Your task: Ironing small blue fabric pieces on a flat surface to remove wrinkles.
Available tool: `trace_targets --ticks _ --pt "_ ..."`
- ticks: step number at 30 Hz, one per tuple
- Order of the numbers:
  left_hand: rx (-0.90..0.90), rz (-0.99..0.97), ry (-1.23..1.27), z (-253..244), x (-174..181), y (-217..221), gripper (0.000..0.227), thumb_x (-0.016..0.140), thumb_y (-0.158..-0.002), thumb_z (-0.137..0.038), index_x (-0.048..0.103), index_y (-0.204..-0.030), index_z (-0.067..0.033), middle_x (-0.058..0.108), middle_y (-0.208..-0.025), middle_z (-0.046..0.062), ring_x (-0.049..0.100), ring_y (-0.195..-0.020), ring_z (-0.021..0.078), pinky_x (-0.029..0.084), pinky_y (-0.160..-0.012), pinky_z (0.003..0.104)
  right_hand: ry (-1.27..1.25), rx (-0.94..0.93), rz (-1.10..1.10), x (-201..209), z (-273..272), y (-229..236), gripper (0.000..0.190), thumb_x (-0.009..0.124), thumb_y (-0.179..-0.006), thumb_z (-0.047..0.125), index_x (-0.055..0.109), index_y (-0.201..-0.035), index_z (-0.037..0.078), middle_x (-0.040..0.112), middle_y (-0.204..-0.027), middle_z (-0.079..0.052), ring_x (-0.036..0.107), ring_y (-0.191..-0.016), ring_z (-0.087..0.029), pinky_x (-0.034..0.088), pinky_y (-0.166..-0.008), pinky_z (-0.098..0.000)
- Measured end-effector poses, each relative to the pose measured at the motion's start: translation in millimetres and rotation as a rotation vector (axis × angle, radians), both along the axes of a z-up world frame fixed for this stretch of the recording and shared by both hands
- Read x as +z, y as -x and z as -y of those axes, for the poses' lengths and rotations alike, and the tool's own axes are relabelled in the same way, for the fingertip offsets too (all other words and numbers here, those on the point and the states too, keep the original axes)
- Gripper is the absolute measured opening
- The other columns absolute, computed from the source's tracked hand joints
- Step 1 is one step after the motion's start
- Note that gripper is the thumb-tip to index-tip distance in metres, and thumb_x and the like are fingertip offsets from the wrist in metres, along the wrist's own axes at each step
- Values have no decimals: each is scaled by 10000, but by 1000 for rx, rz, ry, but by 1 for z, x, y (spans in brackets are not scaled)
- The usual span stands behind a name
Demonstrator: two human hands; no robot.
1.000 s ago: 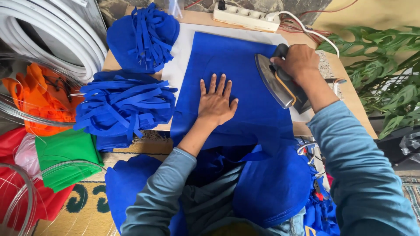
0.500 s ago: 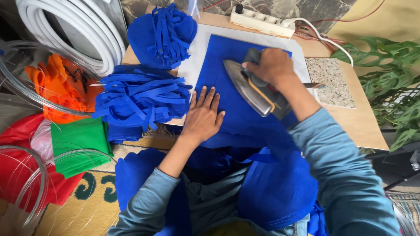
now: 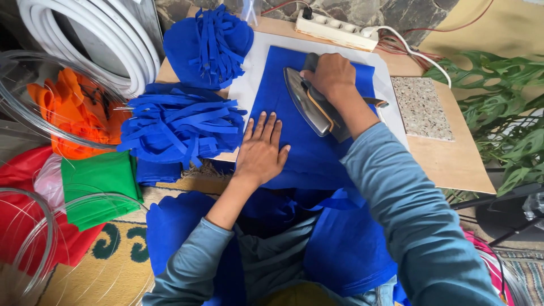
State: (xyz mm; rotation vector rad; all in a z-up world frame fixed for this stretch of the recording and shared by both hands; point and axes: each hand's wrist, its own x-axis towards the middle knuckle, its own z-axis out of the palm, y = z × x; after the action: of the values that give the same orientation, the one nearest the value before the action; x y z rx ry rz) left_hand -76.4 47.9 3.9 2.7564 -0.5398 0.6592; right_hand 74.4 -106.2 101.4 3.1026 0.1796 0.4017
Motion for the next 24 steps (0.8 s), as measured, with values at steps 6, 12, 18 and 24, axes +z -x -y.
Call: trace_targets --ticks 6,12,18,24 --pt "-12 -122 44 -1 1 1 570 324 -893 -406 365 -1306 -16 313 -1390 165 202 -1329 302 55 -1092 459 3 -49 -160 24 1 36 584 614 -800 478 618 -995 -72 618 -971 -250 572 -958 -427 486 -742 -506" --pt "-37 -181 49 -4 5 3 581 327 -888 -401 345 -1319 -11 296 -1398 173 190 -1334 298 60 -1095 453 68 -48 -114 22 28 33 564 620 -799 470 633 -987 -62 633 -931 -246 588 -919 -435 491 -725 -505" --pt "-88 -211 147 -15 4 -15 554 392 -872 -328 348 -1317 -1 395 -1328 197 307 -1285 307 211 -1058 445 27 -16 -176 57 15 99 527 609 -807 433 618 -1028 -45 624 -958 -258 573 -955 -439 481 -758 -501" --pt "-52 41 106 -14 -9 -19 433 417 -864 -212 476 -1216 33 465 -1268 208 388 -1232 310 266 -1035 418 62 110 -170 25 7 105 529 610 -781 479 627 -977 -12 639 -857 -219 614 -863 -413 514 -664 -477"
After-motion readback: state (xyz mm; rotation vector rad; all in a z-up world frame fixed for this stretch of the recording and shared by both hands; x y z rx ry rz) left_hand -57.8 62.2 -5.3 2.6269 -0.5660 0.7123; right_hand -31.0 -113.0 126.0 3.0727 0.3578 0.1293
